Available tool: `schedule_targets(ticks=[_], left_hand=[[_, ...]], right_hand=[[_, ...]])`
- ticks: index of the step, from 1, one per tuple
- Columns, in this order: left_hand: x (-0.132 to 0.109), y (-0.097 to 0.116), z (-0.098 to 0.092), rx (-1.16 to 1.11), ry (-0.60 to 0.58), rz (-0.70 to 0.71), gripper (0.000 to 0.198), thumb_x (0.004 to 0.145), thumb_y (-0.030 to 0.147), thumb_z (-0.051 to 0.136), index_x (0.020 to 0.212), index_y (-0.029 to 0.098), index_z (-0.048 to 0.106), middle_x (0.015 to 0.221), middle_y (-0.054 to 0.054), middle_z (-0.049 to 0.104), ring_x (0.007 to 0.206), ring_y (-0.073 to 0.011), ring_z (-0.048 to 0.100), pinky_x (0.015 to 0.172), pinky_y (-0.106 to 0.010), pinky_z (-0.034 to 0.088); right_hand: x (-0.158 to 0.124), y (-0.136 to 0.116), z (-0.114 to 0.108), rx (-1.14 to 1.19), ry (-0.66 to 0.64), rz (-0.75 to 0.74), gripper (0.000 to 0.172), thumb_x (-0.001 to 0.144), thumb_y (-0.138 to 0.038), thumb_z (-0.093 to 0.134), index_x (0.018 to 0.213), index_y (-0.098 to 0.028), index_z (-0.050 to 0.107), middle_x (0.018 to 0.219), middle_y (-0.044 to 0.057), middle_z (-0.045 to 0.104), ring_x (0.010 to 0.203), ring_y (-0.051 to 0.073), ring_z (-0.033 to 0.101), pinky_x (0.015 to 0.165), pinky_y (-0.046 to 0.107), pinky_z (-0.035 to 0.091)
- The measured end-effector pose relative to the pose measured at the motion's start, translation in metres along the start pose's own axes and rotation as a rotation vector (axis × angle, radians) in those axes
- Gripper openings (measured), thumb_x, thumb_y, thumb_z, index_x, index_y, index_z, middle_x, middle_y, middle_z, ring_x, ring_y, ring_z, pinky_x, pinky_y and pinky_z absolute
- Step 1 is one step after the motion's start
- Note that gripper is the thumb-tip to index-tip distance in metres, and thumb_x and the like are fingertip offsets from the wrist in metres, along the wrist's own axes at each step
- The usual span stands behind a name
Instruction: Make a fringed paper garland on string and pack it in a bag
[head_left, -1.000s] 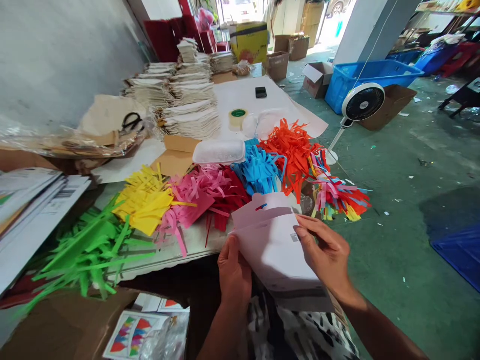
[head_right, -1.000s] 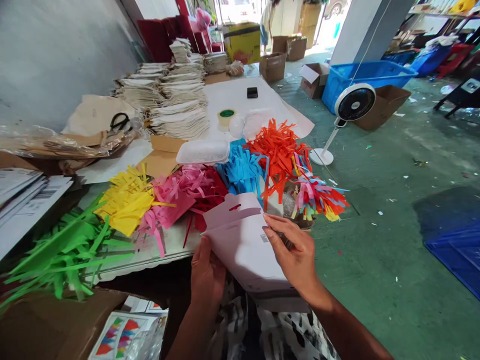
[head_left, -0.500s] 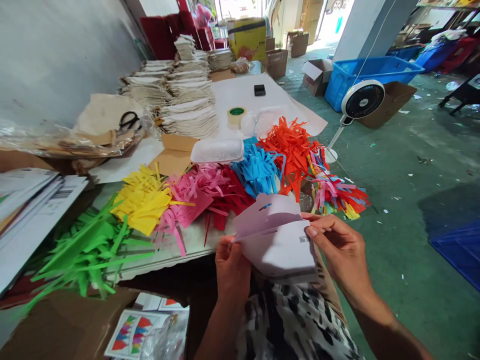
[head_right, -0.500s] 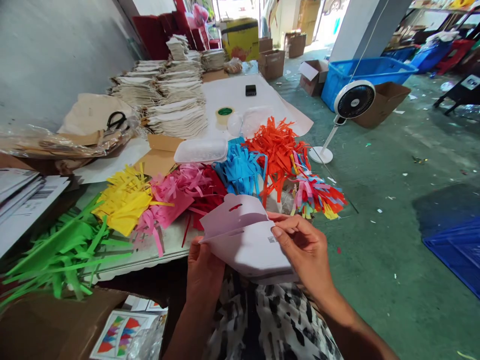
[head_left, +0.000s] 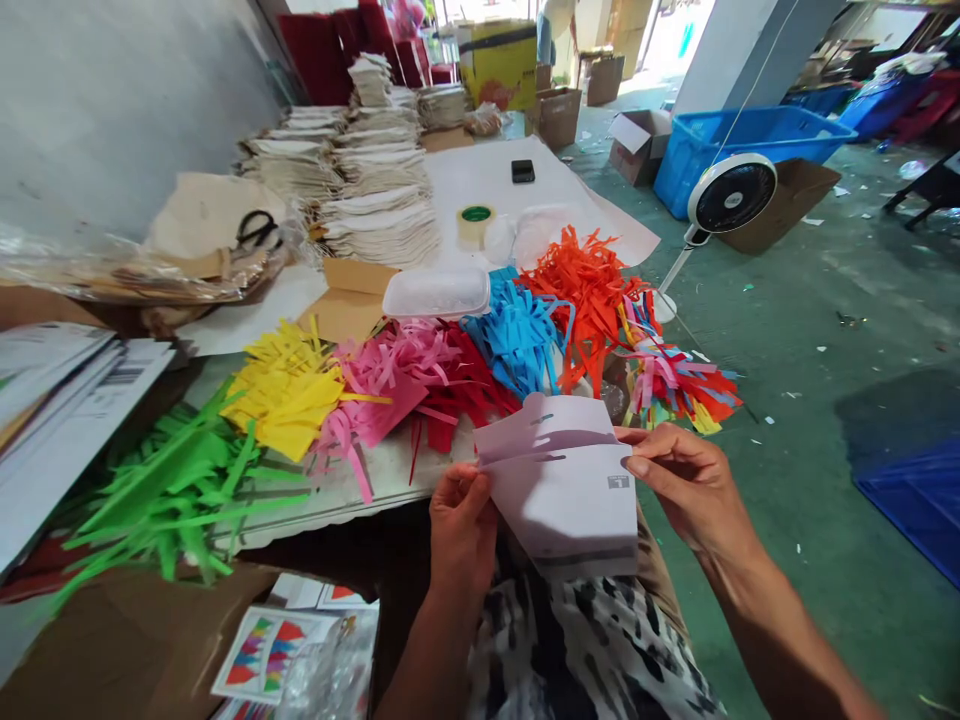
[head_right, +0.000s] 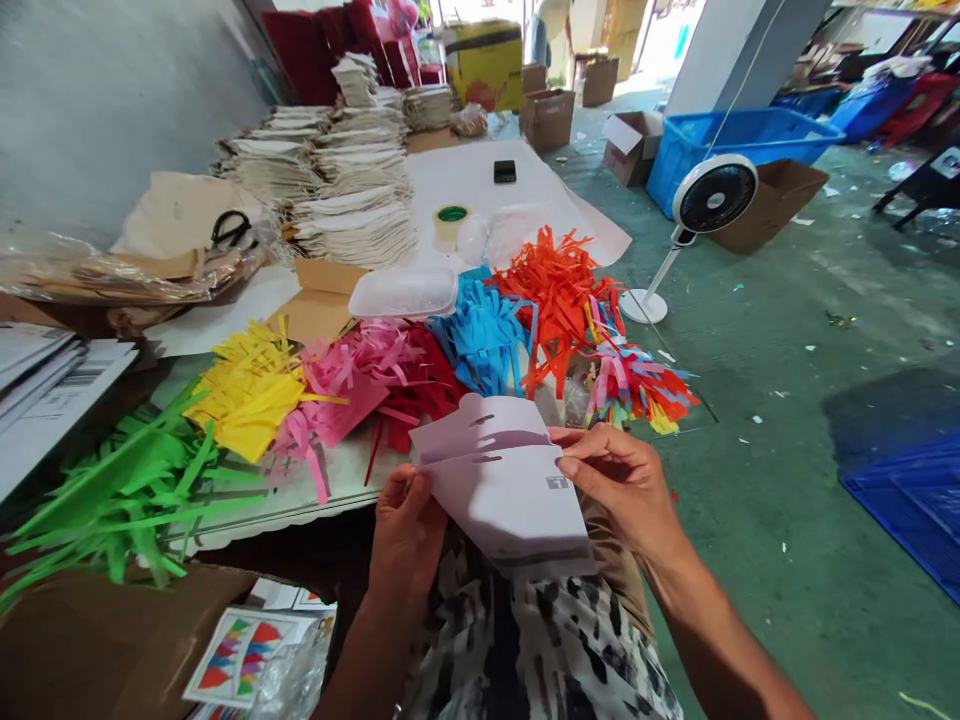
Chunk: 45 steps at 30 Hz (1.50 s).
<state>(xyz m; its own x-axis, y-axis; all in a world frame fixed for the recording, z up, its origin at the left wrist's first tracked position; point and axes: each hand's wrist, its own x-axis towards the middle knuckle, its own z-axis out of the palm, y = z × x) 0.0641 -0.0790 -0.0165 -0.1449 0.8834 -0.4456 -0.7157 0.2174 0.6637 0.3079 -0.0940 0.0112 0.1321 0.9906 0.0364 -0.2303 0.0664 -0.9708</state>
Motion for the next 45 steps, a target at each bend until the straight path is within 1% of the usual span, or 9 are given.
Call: schedule_targets(ticks=[13,16,20,27,30,33,38,42,45], left_hand=[[0.003,-0.001,0.008,0.023,0.022,0.018,0.048,0.049,0.036,0.106,0.071,0.017,0.068,0.069,0.005,0.074,0.058,-0.0066,0.065,0.056,-0.014,0.050],[0.004,0.000,0.012,0.024,0.025,0.036,0.048,0.050,0.035,0.106,0.071,0.017,0.066,0.068,0.006,0.073,0.058,-0.0067,0.066,0.056,-0.014,0.050],[0.005,-0.001,0.015,0.046,-0.016,0.058,0.046,0.056,0.035,0.104,0.078,0.019,0.067,0.075,0.005,0.076,0.061,-0.0080,0.069,0.058,-0.014,0.051],[0.014,-0.004,0.015,0.160,-0.018,0.094,0.053,0.059,0.037,0.103,0.105,0.021,0.081,0.077,0.002,0.078,0.067,-0.0100,0.071,0.065,-0.018,0.055],[0.020,0.007,0.015,0.323,-0.106,0.102,0.041,0.063,0.036,0.100,0.096,0.019,0.083,0.084,-0.002,0.080,0.073,-0.0133,0.073,0.067,-0.020,0.057],[0.030,0.026,0.017,0.505,-0.298,0.101,0.031,0.071,0.035,0.096,0.089,0.016,0.078,0.085,-0.004,0.079,0.073,-0.0137,0.072,0.066,-0.020,0.057],[0.052,0.057,0.028,0.620,-0.611,-0.085,0.035,0.073,0.034,0.095,0.095,0.019,0.072,0.083,-0.008,0.079,0.070,-0.0191,0.075,0.062,-0.024,0.059],[0.057,0.070,0.035,0.685,-0.693,-0.094,0.041,0.072,0.030,0.094,0.109,0.018,0.081,0.086,-0.011,0.081,0.073,-0.0223,0.076,0.064,-0.027,0.061],[0.056,0.068,0.030,0.719,-0.706,-0.011,0.029,0.078,0.030,0.088,0.105,0.018,0.086,0.093,-0.012,0.083,0.075,-0.0217,0.076,0.064,-0.027,0.061]], right_hand=[[0.009,0.001,0.001,-0.059,0.100,0.050,0.014,0.078,-0.033,0.093,0.079,-0.026,0.080,0.086,0.003,0.079,0.104,0.022,0.075,0.088,0.032,0.059],[0.010,0.000,0.004,-0.074,0.110,0.066,0.016,0.079,-0.035,0.091,0.082,-0.025,0.079,0.085,0.003,0.078,0.092,0.020,0.075,0.082,0.032,0.059],[0.012,0.000,0.006,-0.043,0.156,0.079,0.028,0.075,-0.036,0.093,0.095,-0.026,0.077,0.080,0.000,0.077,0.073,0.016,0.071,0.072,0.030,0.059],[0.007,0.004,0.002,-0.194,0.117,0.041,0.038,0.086,-0.036,0.085,0.123,-0.030,0.078,0.091,0.000,0.079,0.079,0.016,0.072,0.077,0.030,0.060],[0.011,0.004,-0.005,-0.273,0.022,0.047,0.033,0.087,-0.038,0.084,0.118,-0.028,0.081,0.092,0.001,0.079,0.080,0.017,0.072,0.076,0.031,0.061],[0.023,0.001,-0.013,-0.312,-0.061,0.040,0.022,0.084,-0.037,0.086,0.104,-0.026,0.084,0.088,0.001,0.079,0.077,0.017,0.071,0.075,0.032,0.061],[0.052,0.000,-0.023,-0.284,-0.235,0.111,0.026,0.082,-0.038,0.088,0.104,-0.025,0.080,0.088,0.001,0.078,0.074,0.015,0.070,0.064,0.026,0.057],[0.063,0.003,-0.024,-0.287,-0.290,0.133,0.030,0.081,-0.039,0.088,0.107,-0.026,0.080,0.086,0.000,0.077,0.071,0.014,0.067,0.060,0.024,0.054],[0.063,0.004,-0.023,-0.366,-0.304,0.050,0.021,0.085,-0.041,0.084,0.100,-0.026,0.084,0.086,0.002,0.076,0.070,0.014,0.064,0.059,0.025,0.051]])
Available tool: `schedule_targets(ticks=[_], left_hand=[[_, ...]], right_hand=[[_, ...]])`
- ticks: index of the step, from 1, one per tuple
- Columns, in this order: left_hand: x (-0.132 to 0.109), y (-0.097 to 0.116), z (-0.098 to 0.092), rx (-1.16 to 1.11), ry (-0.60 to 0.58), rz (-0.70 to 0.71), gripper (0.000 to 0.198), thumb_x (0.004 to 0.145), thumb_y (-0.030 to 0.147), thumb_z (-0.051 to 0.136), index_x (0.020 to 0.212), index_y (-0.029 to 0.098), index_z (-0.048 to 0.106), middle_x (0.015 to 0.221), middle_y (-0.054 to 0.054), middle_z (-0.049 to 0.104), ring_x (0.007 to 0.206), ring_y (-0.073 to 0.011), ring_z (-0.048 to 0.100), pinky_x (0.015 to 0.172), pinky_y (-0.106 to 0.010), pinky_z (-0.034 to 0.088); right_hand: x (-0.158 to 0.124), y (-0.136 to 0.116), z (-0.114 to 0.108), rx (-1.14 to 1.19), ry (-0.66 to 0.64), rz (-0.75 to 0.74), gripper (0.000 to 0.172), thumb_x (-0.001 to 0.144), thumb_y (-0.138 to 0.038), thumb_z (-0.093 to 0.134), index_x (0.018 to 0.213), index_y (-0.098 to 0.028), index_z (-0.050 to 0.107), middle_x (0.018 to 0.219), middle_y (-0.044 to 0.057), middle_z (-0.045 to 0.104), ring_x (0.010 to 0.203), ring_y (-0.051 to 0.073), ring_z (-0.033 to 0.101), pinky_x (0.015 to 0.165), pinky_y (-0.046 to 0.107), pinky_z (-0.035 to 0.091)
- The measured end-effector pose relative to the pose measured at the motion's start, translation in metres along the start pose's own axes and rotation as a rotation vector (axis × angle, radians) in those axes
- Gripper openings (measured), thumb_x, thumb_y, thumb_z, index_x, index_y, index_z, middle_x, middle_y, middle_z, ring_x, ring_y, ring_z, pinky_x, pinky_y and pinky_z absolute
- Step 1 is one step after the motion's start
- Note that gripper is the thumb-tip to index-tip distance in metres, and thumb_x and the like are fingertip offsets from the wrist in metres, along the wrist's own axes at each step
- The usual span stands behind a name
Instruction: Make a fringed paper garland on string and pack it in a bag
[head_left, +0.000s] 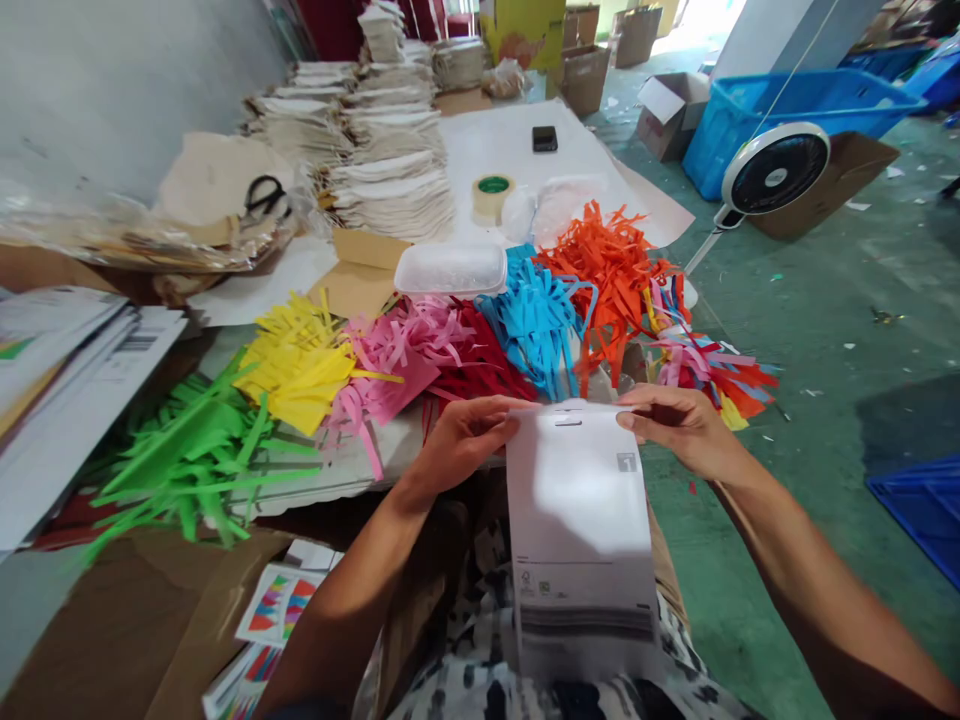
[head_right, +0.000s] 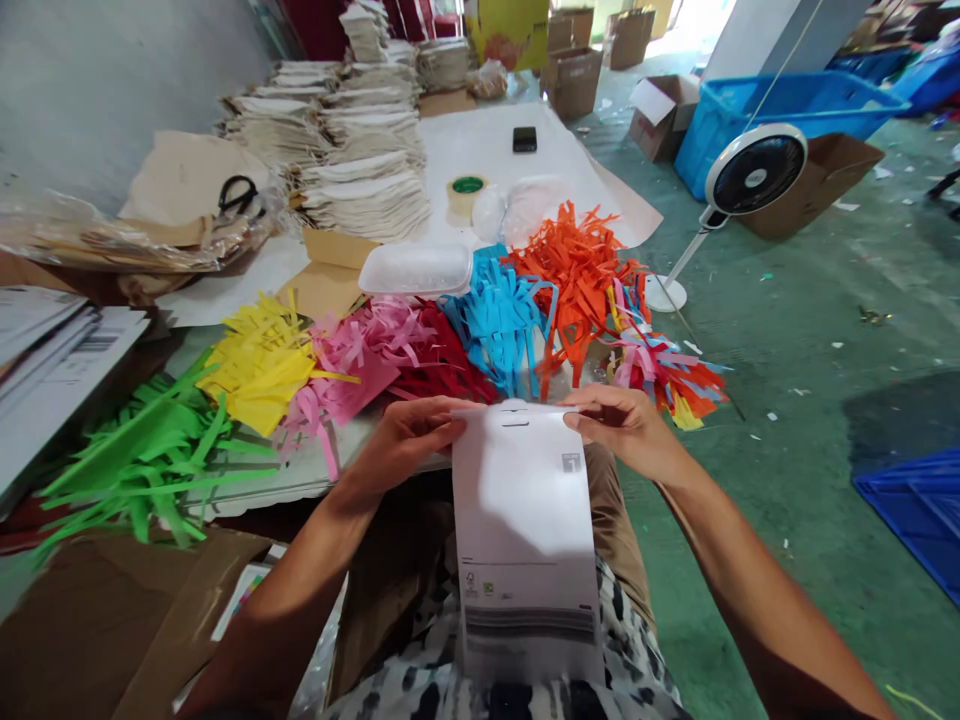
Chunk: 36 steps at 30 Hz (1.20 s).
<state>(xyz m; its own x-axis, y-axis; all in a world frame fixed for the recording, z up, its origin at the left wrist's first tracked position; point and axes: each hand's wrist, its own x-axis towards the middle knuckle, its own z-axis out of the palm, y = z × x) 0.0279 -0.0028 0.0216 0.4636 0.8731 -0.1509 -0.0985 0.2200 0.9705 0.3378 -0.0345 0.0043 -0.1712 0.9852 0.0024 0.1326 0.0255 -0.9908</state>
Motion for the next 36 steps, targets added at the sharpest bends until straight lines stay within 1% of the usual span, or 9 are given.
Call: schedule_targets(ticks=[6,12,15,18,20,22,26,31,36], left_hand=[[-0.012,-0.020,-0.002,0.139,0.064,0.085,0.015,0.078,0.017,0.075,0.083,0.021,0.089,0.085,-0.010,0.084,0.080,-0.0237,0.077,0.073,-0.030,0.059],[-0.026,-0.010,0.006,0.102,0.021,0.022,0.015,0.075,0.026,0.083,0.088,0.019,0.089,0.089,-0.011,0.082,0.083,-0.0251,0.074,0.071,-0.028,0.053],[-0.030,-0.008,0.023,0.142,0.196,0.083,0.010,0.077,0.028,0.088,0.075,0.019,0.084,0.073,-0.005,0.075,0.067,-0.0162,0.063,0.060,-0.023,0.045],[-0.033,-0.009,0.039,0.136,0.300,0.174,0.011,0.073,0.023,0.092,0.079,0.021,0.084,0.071,-0.002,0.072,0.064,-0.0125,0.059,0.056,-0.020,0.042],[-0.034,-0.010,0.045,0.014,0.304,0.137,0.041,0.067,0.019,0.097,0.105,0.024,0.085,0.076,-0.001,0.074,0.066,-0.0132,0.063,0.058,-0.019,0.046],[-0.035,-0.012,0.047,-0.119,0.309,0.049,0.055,0.064,0.020,0.099,0.117,0.024,0.082,0.077,-0.002,0.075,0.065,-0.0133,0.065,0.058,-0.019,0.049],[-0.037,-0.016,0.047,-0.297,0.297,-0.139,0.028,0.070,0.034,0.097,0.090,0.018,0.087,0.072,-0.005,0.077,0.059,-0.0118,0.065,0.054,-0.018,0.048],[-0.042,-0.017,0.044,-0.402,0.295,-0.222,0.035,0.070,0.038,0.097,0.098,0.019,0.088,0.079,-0.006,0.081,0.062,-0.0128,0.070,0.056,-0.019,0.053],[-0.039,-0.025,0.039,-0.417,0.252,-0.214,0.040,0.074,0.040,0.095,0.107,0.019,0.086,0.082,-0.007,0.081,0.065,-0.0130,0.071,0.059,-0.019,0.055]], right_hand=[[-0.010,-0.009,-0.001,-0.240,-0.130,-0.118,0.018,0.097,-0.034,0.069,0.097,-0.029,0.086,0.093,0.003,0.073,0.085,0.018,0.067,0.074,0.032,0.051],[-0.026,-0.027,0.000,-0.309,-0.156,-0.119,0.022,0.100,-0.037,0.064,0.104,-0.030,0.085,0.103,0.005,0.075,0.093,0.022,0.068,0.078,0.034,0.052],[-0.031,-0.034,0.010,-0.246,-0.043,-0.090,0.014,0.091,-0.040,0.078,0.098,-0.028,0.082,0.093,0.004,0.072,0.084,0.020,0.065,0.071,0.031,0.051],[-0.036,-0.040,0.018,-0.161,0.116,-0.046,0.038,0.084,-0.039,0.087,0.120,-0.031,0.078,0.087,0.001,0.067,0.076,0.017,0.061,0.064,0.028,0.050],[-0.039,-0.043,0.020,-0.171,0.113,-0.021,0.043,0.085,-0.042,0.086,0.126,-0.033,0.078,0.089,0.001,0.069,0.076,0.017,0.062,0.061,0.028,0.050],[-0.042,-0.045,0.020,-0.213,0.061,-0.019,0.027,0.088,-0.043,0.083,0.113,-0.032,0.084,0.090,0.003,0.073,0.076,0.016,0.065,0.060,0.027,0.049],[-0.043,-0.044,0.017,-0.153,0.049,-0.004,0.013,0.088,-0.040,0.084,0.097,-0.031,0.087,0.085,0.003,0.077,0.074,0.016,0.069,0.061,0.026,0.051],[-0.049,-0.029,0.013,0.009,0.169,0.086,0.015,0.081,-0.039,0.090,0.094,-0.031,0.088,0.089,0.003,0.083,0.077,0.018,0.074,0.068,0.027,0.058],[-0.053,-0.018,0.013,-0.044,0.220,0.087,0.020,0.084,-0.042,0.088,0.102,-0.033,0.087,0.101,0.003,0.084,0.087,0.020,0.076,0.073,0.029,0.060]])
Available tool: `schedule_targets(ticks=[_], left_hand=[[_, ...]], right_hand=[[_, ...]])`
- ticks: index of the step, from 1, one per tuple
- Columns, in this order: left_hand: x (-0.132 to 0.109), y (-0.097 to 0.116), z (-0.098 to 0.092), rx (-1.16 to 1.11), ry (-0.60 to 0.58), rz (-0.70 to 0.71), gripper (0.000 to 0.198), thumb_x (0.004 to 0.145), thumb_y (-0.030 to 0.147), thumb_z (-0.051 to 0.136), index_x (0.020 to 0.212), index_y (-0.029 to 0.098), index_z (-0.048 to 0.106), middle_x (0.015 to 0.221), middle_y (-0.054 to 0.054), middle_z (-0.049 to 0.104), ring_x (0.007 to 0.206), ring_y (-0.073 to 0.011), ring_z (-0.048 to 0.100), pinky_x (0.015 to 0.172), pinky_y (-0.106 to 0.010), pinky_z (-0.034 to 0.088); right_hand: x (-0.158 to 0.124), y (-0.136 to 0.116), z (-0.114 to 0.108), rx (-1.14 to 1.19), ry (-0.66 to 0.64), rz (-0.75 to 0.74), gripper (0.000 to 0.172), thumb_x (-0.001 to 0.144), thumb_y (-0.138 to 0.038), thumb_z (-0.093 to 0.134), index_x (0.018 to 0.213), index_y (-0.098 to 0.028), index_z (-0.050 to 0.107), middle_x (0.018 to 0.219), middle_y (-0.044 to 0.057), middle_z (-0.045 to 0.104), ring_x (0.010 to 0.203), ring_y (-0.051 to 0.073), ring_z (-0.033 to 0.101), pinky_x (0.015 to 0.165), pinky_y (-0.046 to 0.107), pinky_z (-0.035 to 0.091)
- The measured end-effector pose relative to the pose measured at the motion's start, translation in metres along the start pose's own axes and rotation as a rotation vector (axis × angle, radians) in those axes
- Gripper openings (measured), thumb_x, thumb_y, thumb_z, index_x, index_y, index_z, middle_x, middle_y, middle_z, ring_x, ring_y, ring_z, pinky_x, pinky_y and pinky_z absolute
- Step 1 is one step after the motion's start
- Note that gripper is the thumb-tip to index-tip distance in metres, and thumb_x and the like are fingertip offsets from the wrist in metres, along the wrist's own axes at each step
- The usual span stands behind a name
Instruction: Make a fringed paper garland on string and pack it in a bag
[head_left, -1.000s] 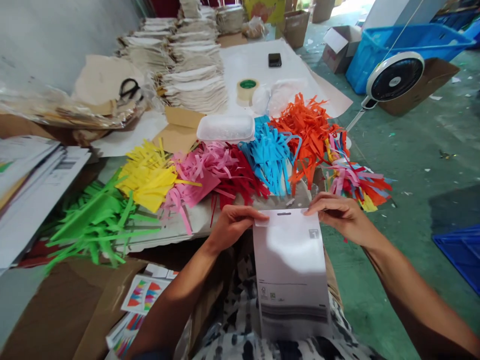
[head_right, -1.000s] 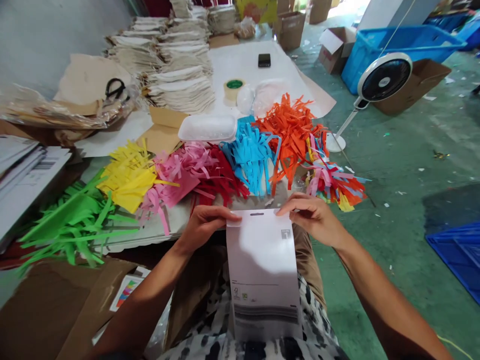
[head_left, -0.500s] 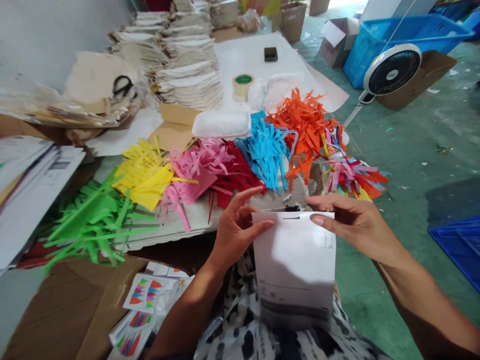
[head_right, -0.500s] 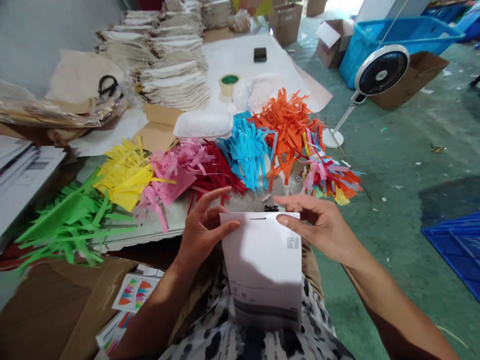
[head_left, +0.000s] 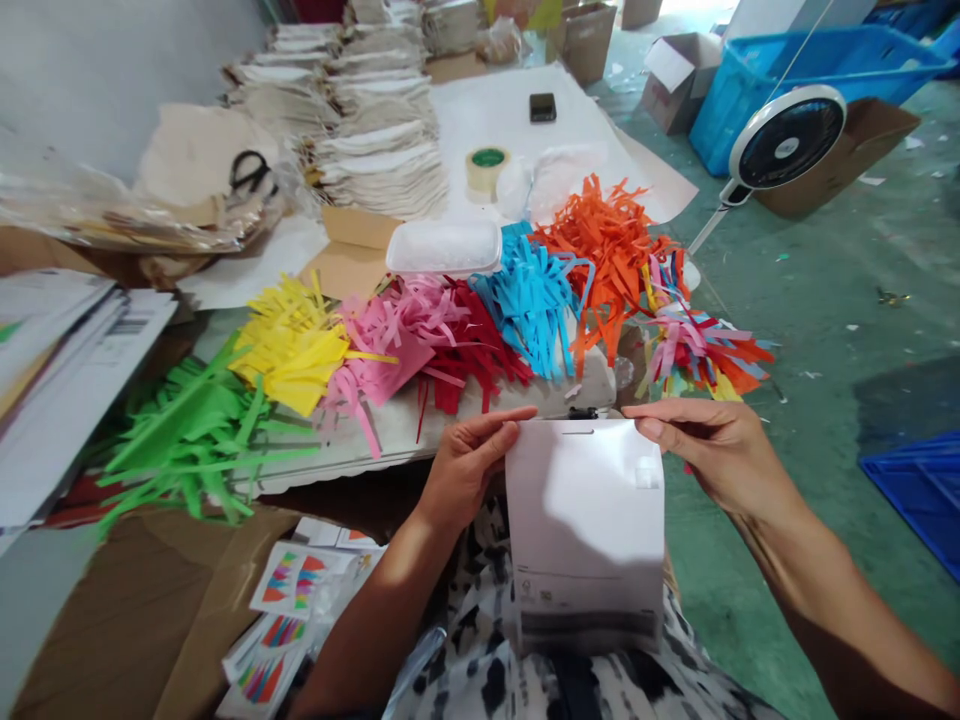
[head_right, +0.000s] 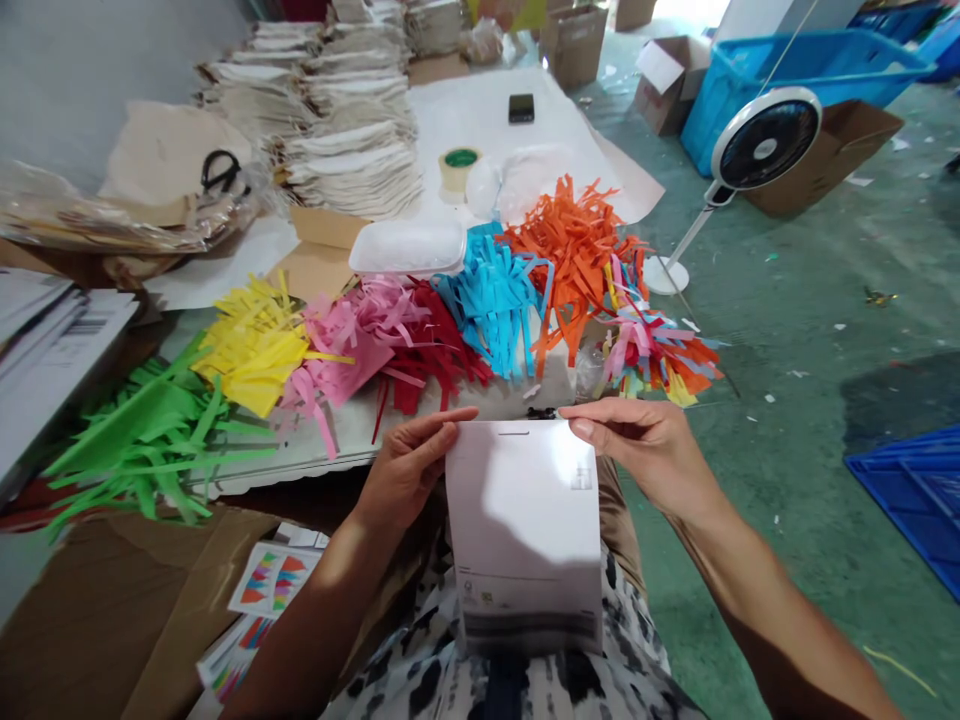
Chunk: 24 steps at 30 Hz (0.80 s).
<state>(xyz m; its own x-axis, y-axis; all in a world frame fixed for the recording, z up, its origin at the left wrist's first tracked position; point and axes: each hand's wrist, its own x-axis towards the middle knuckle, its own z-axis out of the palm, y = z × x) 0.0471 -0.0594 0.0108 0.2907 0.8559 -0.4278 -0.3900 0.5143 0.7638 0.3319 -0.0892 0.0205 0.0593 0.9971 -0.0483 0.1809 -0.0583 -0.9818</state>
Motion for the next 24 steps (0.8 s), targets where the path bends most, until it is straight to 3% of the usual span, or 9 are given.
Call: schedule_targets(ticks=[5,9,12,17,19,21,24], left_hand=[[0.008,-0.010,0.006,-0.001,-0.011,0.056,0.055,0.078,0.038,0.093,0.129,0.027,0.078,0.085,-0.001,0.078,0.070,-0.0114,0.069,0.063,-0.019,0.055],[0.010,-0.020,0.013,0.022,-0.016,0.011,0.033,0.080,0.046,0.089,0.095,0.018,0.083,0.081,-0.002,0.075,0.067,-0.0113,0.065,0.060,-0.019,0.050],[0.010,-0.025,0.018,0.077,-0.012,0.065,0.032,0.084,0.048,0.085,0.087,0.017,0.080,0.078,0.000,0.073,0.067,-0.0104,0.062,0.062,-0.019,0.048],[0.007,-0.026,0.027,0.120,-0.055,0.106,0.042,0.088,0.057,0.079,0.094,0.016,0.079,0.086,-0.002,0.075,0.072,-0.0121,0.063,0.065,-0.020,0.047],[0.004,-0.027,0.031,0.124,-0.085,0.090,0.049,0.079,0.057,0.087,0.106,0.017,0.078,0.093,-0.004,0.077,0.076,-0.0145,0.066,0.068,-0.022,0.051],[0.000,-0.030,0.034,0.134,-0.105,0.036,0.061,0.066,0.046,0.098,0.115,0.018,0.076,0.098,-0.004,0.079,0.080,-0.0171,0.069,0.071,-0.024,0.054],[-0.003,-0.033,0.038,0.139,-0.090,-0.010,0.065,0.057,0.030,0.102,0.115,0.017,0.076,0.100,-0.004,0.080,0.085,-0.0201,0.072,0.077,-0.028,0.058]], right_hand=[[0.007,-0.002,-0.001,-0.129,0.019,-0.051,0.025,0.088,-0.048,0.083,0.104,-0.029,0.085,0.094,0.003,0.082,0.079,0.018,0.072,0.067,0.028,0.055],[0.014,-0.018,-0.006,-0.332,-0.187,-0.172,0.027,0.098,-0.049,0.071,0.113,-0.029,0.082,0.104,0.004,0.079,0.090,0.019,0.072,0.076,0.030,0.055],[0.019,-0.034,-0.003,-0.547,-0.292,-0.300,0.036,0.094,-0.053,0.075,0.121,-0.028,0.079,0.113,0.006,0.077,0.098,0.022,0.071,0.083,0.033,0.055],[0.031,-0.042,0.002,-0.614,-0.442,-0.279,0.033,0.093,-0.053,0.076,0.110,-0.025,0.080,0.081,-0.001,0.075,0.062,0.013,0.062,0.056,0.026,0.042],[0.035,-0.039,0.001,-0.548,-0.486,-0.251,0.032,0.094,-0.053,0.075,0.107,-0.024,0.079,0.074,-0.003,0.072,0.057,0.010,0.057,0.052,0.025,0.039],[0.037,-0.036,-0.001,-0.482,-0.513,-0.241,0.031,0.095,-0.051,0.075,0.108,-0.024,0.079,0.075,-0.003,0.072,0.056,0.009,0.055,0.052,0.023,0.038],[0.037,-0.032,-0.004,-0.401,-0.555,-0.211,0.029,0.095,-0.048,0.076,0.108,-0.022,0.080,0.079,-0.002,0.074,0.059,0.009,0.057,0.052,0.022,0.038]])
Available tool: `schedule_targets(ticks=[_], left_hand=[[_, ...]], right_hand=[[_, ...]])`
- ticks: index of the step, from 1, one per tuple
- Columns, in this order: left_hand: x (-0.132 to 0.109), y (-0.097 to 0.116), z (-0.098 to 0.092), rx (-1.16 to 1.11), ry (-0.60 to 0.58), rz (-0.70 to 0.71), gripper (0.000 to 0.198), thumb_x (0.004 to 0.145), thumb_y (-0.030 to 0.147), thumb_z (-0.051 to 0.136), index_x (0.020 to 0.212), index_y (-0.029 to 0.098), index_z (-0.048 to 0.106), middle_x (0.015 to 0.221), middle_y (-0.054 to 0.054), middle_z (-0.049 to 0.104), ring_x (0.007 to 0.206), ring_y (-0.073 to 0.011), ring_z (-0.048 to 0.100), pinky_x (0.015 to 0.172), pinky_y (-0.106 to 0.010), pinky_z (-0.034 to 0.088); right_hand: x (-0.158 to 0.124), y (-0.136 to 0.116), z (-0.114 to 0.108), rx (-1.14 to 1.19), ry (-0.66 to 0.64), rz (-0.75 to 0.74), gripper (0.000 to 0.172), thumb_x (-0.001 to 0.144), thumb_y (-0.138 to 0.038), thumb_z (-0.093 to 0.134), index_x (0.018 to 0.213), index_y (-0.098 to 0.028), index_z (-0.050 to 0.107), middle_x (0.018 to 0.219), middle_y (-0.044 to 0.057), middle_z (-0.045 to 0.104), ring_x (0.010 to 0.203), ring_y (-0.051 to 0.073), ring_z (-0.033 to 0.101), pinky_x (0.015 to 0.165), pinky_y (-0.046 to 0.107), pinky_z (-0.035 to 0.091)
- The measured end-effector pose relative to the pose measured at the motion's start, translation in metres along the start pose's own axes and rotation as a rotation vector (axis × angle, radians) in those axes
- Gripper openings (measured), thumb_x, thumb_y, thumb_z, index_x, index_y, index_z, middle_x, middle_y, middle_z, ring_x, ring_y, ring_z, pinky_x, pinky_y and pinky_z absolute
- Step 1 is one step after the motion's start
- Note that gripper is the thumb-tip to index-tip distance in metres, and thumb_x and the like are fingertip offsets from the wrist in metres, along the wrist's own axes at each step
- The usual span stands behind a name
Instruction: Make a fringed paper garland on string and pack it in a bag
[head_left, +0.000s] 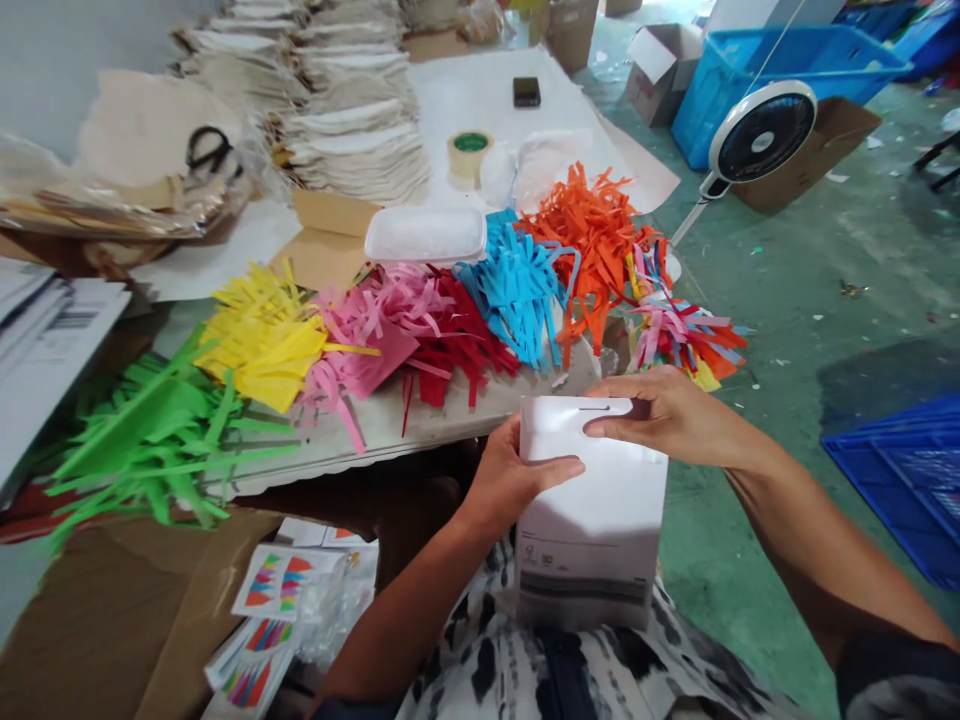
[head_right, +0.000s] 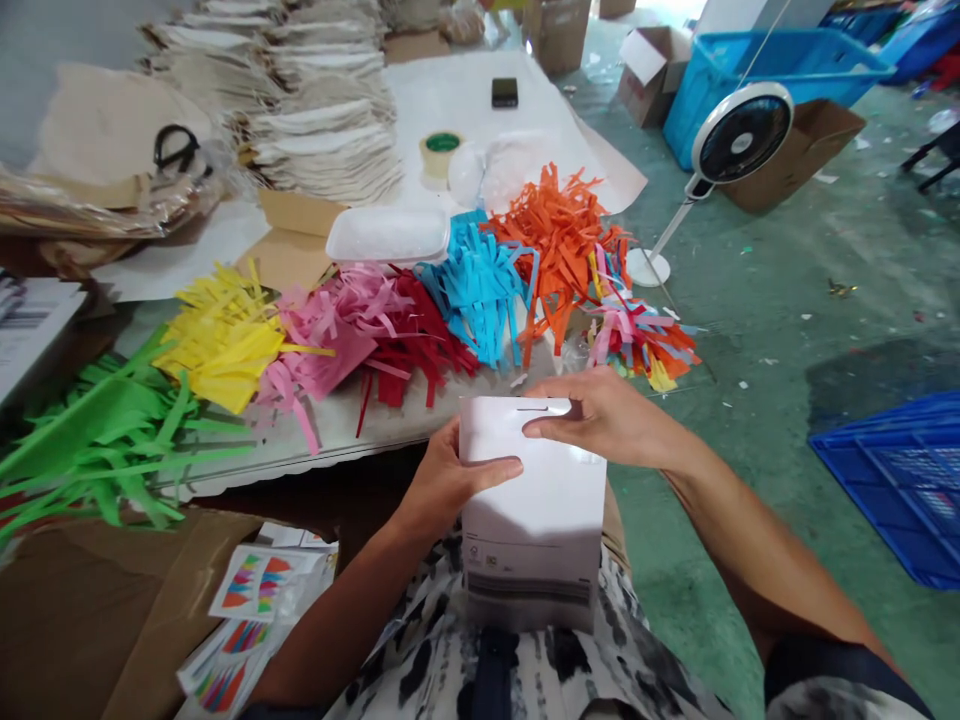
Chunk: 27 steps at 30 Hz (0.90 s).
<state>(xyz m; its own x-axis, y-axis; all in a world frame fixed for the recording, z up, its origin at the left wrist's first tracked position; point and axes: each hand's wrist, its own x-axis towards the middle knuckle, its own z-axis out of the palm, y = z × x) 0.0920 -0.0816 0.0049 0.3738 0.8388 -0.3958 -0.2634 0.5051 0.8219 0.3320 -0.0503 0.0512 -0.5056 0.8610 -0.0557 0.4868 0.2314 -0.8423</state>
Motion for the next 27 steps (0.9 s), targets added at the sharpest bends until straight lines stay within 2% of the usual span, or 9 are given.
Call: schedule_targets(ticks=[5,10,14,16,18,21,24,27], left_hand=[[0.001,-0.002,-0.001,0.008,-0.053,-0.034,0.057,0.058,0.027,0.101,0.110,0.016,0.080,0.098,-0.006,0.081,0.085,-0.0218,0.074,0.081,-0.031,0.059],[0.000,-0.001,-0.003,0.012,-0.083,-0.067,0.051,0.059,0.028,0.100,0.105,0.014,0.082,0.092,-0.006,0.081,0.079,-0.0207,0.073,0.076,-0.030,0.058],[-0.002,0.000,-0.001,0.013,-0.108,-0.092,0.048,0.059,0.030,0.100,0.100,0.012,0.082,0.091,-0.007,0.081,0.077,-0.0203,0.073,0.075,-0.030,0.058],[-0.001,-0.002,0.001,0.015,-0.069,-0.085,0.048,0.060,0.031,0.100,0.101,0.013,0.081,0.091,-0.006,0.080,0.077,-0.0197,0.072,0.073,-0.029,0.057],[0.002,-0.004,0.002,0.018,-0.018,-0.063,0.050,0.061,0.031,0.099,0.104,0.014,0.080,0.092,-0.005,0.080,0.077,-0.0195,0.072,0.073,-0.029,0.057],[0.006,-0.003,0.002,0.049,0.005,-0.027,0.050,0.063,0.032,0.099,0.105,0.015,0.079,0.094,-0.005,0.080,0.077,-0.0188,0.071,0.072,-0.028,0.057],[0.008,0.003,0.002,0.077,-0.002,0.014,0.050,0.064,0.037,0.099,0.104,0.016,0.078,0.089,-0.002,0.077,0.076,-0.0162,0.068,0.069,-0.025,0.054],[0.008,0.010,0.000,0.076,0.017,0.086,0.040,0.072,0.047,0.094,0.091,0.016,0.077,0.078,0.001,0.071,0.066,-0.0110,0.060,0.060,-0.021,0.045]], right_hand=[[-0.001,0.003,-0.003,0.180,-0.079,0.048,0.031,0.093,-0.044,0.078,0.112,-0.020,0.081,0.081,0.000,0.076,0.065,0.011,0.063,0.054,0.020,0.043],[0.001,0.007,-0.006,0.233,-0.119,0.054,0.027,0.094,-0.043,0.077,0.108,-0.021,0.083,0.088,0.001,0.078,0.072,0.012,0.068,0.058,0.019,0.047],[0.003,0.010,-0.007,0.342,-0.209,0.125,0.037,0.091,-0.049,0.079,0.113,-0.019,0.083,0.093,0.004,0.080,0.076,0.016,0.072,0.062,0.022,0.052],[0.003,0.009,-0.006,0.357,-0.195,0.132,0.041,0.090,-0.050,0.079,0.117,-0.020,0.081,0.100,0.005,0.081,0.083,0.018,0.074,0.068,0.024,0.056],[0.002,0.005,-0.004,0.276,-0.116,0.111,0.042,0.090,-0.050,0.079,0.122,-0.022,0.078,0.108,0.005,0.080,0.089,0.018,0.073,0.072,0.025,0.056],[0.003,0.000,-0.002,0.094,0.011,0.057,0.037,0.088,-0.048,0.082,0.114,-0.022,0.078,0.102,0.003,0.078,0.082,0.015,0.069,0.066,0.023,0.050],[0.004,0.001,-0.002,0.105,0.007,0.036,0.032,0.088,-0.050,0.082,0.100,-0.020,0.078,0.089,0.001,0.076,0.073,0.013,0.065,0.062,0.023,0.047],[0.004,0.004,-0.002,0.191,-0.038,0.061,0.032,0.087,-0.049,0.083,0.098,-0.019,0.080,0.083,0.001,0.076,0.069,0.013,0.065,0.058,0.022,0.046]])
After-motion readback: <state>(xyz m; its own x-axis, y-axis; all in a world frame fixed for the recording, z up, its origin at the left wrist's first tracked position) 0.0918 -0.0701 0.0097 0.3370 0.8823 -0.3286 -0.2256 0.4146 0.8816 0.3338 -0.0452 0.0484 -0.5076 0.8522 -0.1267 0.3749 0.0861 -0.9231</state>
